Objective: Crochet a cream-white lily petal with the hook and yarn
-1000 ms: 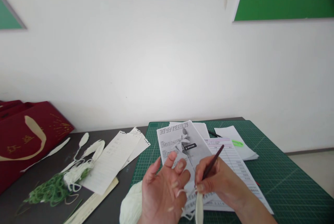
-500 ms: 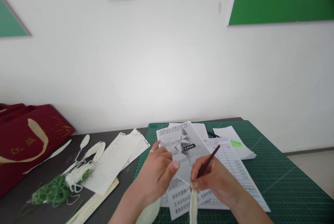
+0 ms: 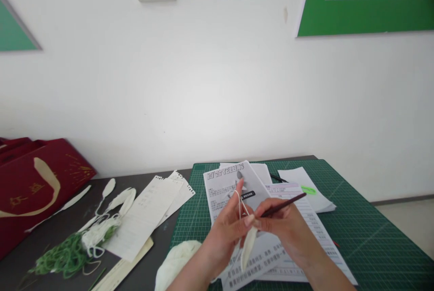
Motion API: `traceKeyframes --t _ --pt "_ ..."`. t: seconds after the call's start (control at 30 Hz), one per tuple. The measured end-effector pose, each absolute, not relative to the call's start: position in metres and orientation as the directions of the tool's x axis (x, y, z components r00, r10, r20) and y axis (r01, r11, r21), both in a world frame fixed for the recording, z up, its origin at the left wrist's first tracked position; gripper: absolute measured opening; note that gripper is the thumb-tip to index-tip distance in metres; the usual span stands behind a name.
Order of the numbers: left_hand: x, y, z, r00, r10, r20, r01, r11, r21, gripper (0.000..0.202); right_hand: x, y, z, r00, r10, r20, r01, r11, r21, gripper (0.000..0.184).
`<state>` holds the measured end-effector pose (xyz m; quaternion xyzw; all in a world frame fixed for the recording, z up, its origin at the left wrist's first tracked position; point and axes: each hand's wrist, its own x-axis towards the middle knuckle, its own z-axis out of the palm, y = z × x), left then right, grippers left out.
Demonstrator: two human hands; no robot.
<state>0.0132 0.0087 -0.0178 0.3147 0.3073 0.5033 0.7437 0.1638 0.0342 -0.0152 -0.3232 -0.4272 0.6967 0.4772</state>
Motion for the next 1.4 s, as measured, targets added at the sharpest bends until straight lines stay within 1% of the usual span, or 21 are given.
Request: traceKeyframes --t 0.07,0.13,0.2,0.33,0.47,0.63,0.73,0.8,0.9,1.07,1.23,1.4 --pt "0.014 0.007 -0.022 0.273 0.956 -0.110 -0.518 0.243 0.820 0.099 0.164 0.036 -0.018 -0.304 0.952 -0.031 -0.328 -0.135 -0.935 0.016" --pt "0.014 0.006 -0.026 0.266 0.961 -0.080 -0.500 0.208 0.841 0.108 0.162 0.036 -0.022 -0.302 0.953 -0.029 -0.271 -0.116 -0.956 0.016" --pt "0.014 0.005 -0.030 0.248 0.967 -0.057 -0.491 0.176 0.853 0.113 0.160 0.036 -0.025 -0.329 0.944 -0.025 -0.285 -0.125 -0.950 0.015" --pt "0.013 0.003 -0.031 0.202 0.975 -0.096 -0.490 0.185 0.852 0.108 0.156 0.035 -0.028 -0.429 0.903 0.002 -0.392 -0.185 -0.901 0.015" --pt "0.009 0.002 -0.025 0.178 0.974 -0.142 -0.472 0.211 0.856 0.106 0.156 0.036 -0.027 -0.476 0.879 -0.014 -0.374 -0.217 -0.902 0.016" --pt "0.007 0.001 -0.025 0.160 0.971 -0.175 -0.419 0.228 0.879 0.112 0.159 0.040 -0.032 -0.419 0.907 -0.035 -0.241 -0.148 -0.959 0.015" --pt "0.009 -0.001 -0.027 0.130 0.975 -0.179 -0.401 0.217 0.890 0.109 0.160 0.042 -0.035 -0.399 0.916 -0.033 -0.189 -0.118 -0.975 0.015" --pt "0.010 -0.002 -0.025 0.111 0.974 -0.197 -0.380 0.225 0.897 0.102 0.160 0.043 -0.035 -0.376 0.926 -0.031 -0.179 -0.105 -0.978 0.015" --pt "0.010 -0.003 -0.019 0.095 0.970 -0.225 -0.354 0.244 0.903 0.095 0.160 0.042 -0.034 -0.379 0.924 -0.046 -0.204 -0.132 -0.970 0.016" --pt "0.010 -0.001 -0.014 0.084 0.956 -0.280 -0.320 0.292 0.901 0.095 0.158 0.038 -0.032 -0.367 0.929 -0.036 -0.200 -0.117 -0.973 0.015" --pt "0.010 0.003 -0.019 0.017 0.971 -0.239 -0.299 0.233 0.925 0.095 0.154 0.038 -0.032 -0.397 0.917 -0.030 -0.201 -0.119 -0.972 0.015" --pt "0.009 0.001 -0.018 0.023 0.969 -0.246 -0.280 0.242 0.929 0.096 0.156 0.039 -0.032 -0.319 0.948 -0.021 -0.114 -0.060 -0.992 0.012"
